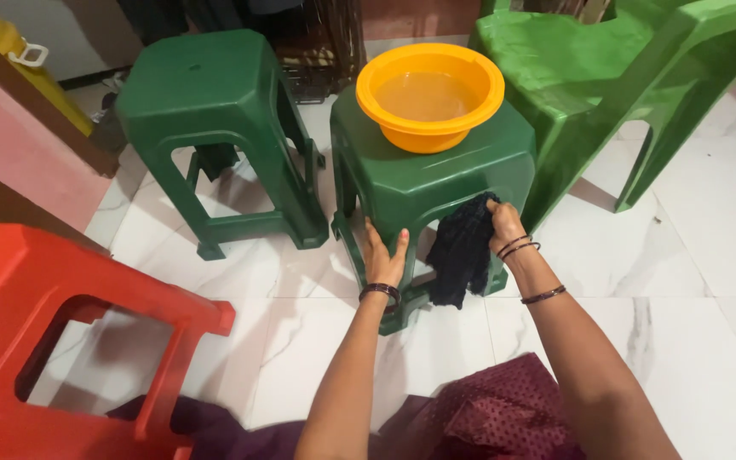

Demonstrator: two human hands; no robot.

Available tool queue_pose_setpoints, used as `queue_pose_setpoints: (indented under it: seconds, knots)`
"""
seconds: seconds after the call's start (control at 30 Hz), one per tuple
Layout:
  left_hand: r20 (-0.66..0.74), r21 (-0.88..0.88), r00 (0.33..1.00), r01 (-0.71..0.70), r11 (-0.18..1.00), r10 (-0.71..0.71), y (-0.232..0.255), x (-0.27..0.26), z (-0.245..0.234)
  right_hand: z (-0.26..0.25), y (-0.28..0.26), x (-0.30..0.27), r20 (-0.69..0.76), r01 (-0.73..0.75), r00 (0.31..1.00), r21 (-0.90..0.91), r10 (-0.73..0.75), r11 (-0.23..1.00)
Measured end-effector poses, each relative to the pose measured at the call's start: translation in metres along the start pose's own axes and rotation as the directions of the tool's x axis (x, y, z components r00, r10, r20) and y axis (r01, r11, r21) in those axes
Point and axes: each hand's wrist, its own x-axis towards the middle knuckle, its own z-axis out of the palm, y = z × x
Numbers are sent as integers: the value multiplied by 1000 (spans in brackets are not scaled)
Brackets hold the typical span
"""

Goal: The person wipes a red plastic stool with a dark cloth, then dips the cloth into a yellow basin of water on a green stool. The person proceeds to wipe the green stool repeatedly with the damp cloth, cleaning its top and sides.

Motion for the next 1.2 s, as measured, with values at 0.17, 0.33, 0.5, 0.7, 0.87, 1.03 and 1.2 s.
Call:
queue_pose_setpoints:
  seconds: [0.17,0.33,0.5,0.7,0.87,1.03,1.2]
  knots:
    - [-26,48,999,-22,999,23,2,-27,9,-24,2,-14,33,-10,999,20,9,1000]
    - [-31,88,999,-37,995,40,15,-62,26,-38,-12,-50,15,-17,1000,4,17,1000]
    - [-134,169,991,-3,986,26,20,-92,61,-68,-22,-71,42,-43,998,-63,45,997]
    - [-41,159,999,30,987,-23,50,-130,74,-82,-48,-85,-156,-99,985,-155,75,983]
    - [11,104,999,39,994,-40,61,-137,61,-128,-93,-91,27,122,925,-966,-379,230]
    - [37,176,999,-5,984,-1,49,-122,59,-107,-176,-122,247,380,892,-863,-378,334]
    - [-63,303,992,124,945,-110,130,-124,18,-36,-268,-172,645,668,672,-740,-363,-78]
